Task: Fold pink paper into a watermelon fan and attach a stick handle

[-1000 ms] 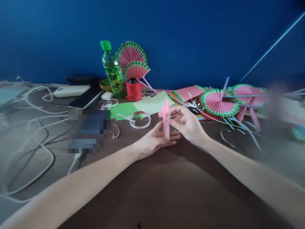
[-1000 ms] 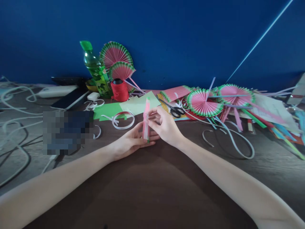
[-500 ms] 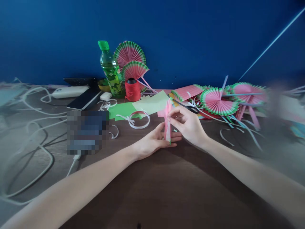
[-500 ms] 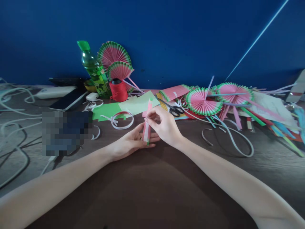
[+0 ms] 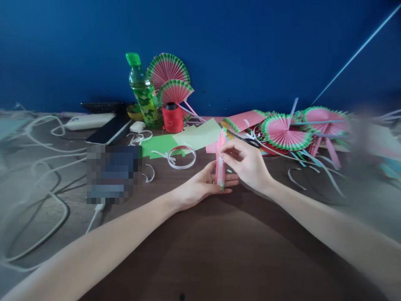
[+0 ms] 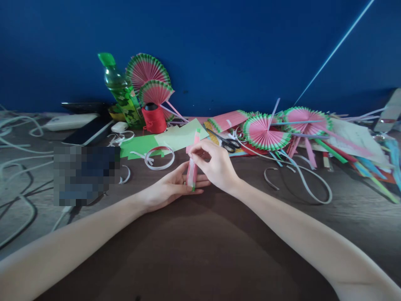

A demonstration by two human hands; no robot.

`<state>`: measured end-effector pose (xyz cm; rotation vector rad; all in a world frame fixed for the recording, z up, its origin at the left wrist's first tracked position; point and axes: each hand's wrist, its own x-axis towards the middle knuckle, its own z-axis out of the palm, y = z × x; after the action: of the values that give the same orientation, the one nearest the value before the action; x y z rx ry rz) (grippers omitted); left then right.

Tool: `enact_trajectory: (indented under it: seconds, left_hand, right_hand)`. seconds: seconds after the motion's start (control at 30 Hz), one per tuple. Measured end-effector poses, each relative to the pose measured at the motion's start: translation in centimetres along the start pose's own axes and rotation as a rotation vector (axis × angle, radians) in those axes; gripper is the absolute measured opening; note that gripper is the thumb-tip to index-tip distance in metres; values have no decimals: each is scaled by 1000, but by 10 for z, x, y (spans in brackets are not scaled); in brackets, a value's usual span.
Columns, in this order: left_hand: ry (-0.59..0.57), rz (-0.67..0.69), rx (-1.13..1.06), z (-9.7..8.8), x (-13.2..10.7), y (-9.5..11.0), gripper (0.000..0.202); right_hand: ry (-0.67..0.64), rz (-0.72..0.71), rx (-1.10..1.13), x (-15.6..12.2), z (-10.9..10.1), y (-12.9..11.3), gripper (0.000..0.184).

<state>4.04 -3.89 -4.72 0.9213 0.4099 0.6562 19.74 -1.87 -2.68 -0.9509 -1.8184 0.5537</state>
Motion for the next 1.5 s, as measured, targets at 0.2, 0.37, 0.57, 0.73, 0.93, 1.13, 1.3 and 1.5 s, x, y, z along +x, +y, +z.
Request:
enact_trajectory:
  seconds: [0.2, 0.37, 0.57, 0.73, 0.93, 1.13, 1.3, 1.5]
  left_hand:
    - [-26, 33, -22, -2, -1, -2, 67]
    - [-16, 24, -19, 0, -1, -1, 68]
    - [14, 7, -7, 2, -1, 0, 67]
    - [-20, 29, -24, 0, -1, -1, 66]
    - [-17, 27, -18, 0, -1, -1, 63]
    - [18, 11, 9, 1, -1, 0, 64]
    - [28, 11, 33, 2, -1, 0, 65]
    - [-12, 46, 40, -1, 0, -4, 67]
  right_hand:
    - [14, 26, 38, 0, 1, 5, 3]
    - [35, 9, 21, -1, 1, 6, 4]
    - [53, -45, -39, 0, 0, 7, 5]
    - [58, -51, -39, 0, 0, 8, 6]
    - [51, -48, -41, -1, 1, 9, 6]
    - [52, -49, -40, 0, 1, 10, 6]
    - [54, -55, -48, 0, 1, 9, 7]
    - [66, -69, -75, -1, 2, 9, 8]
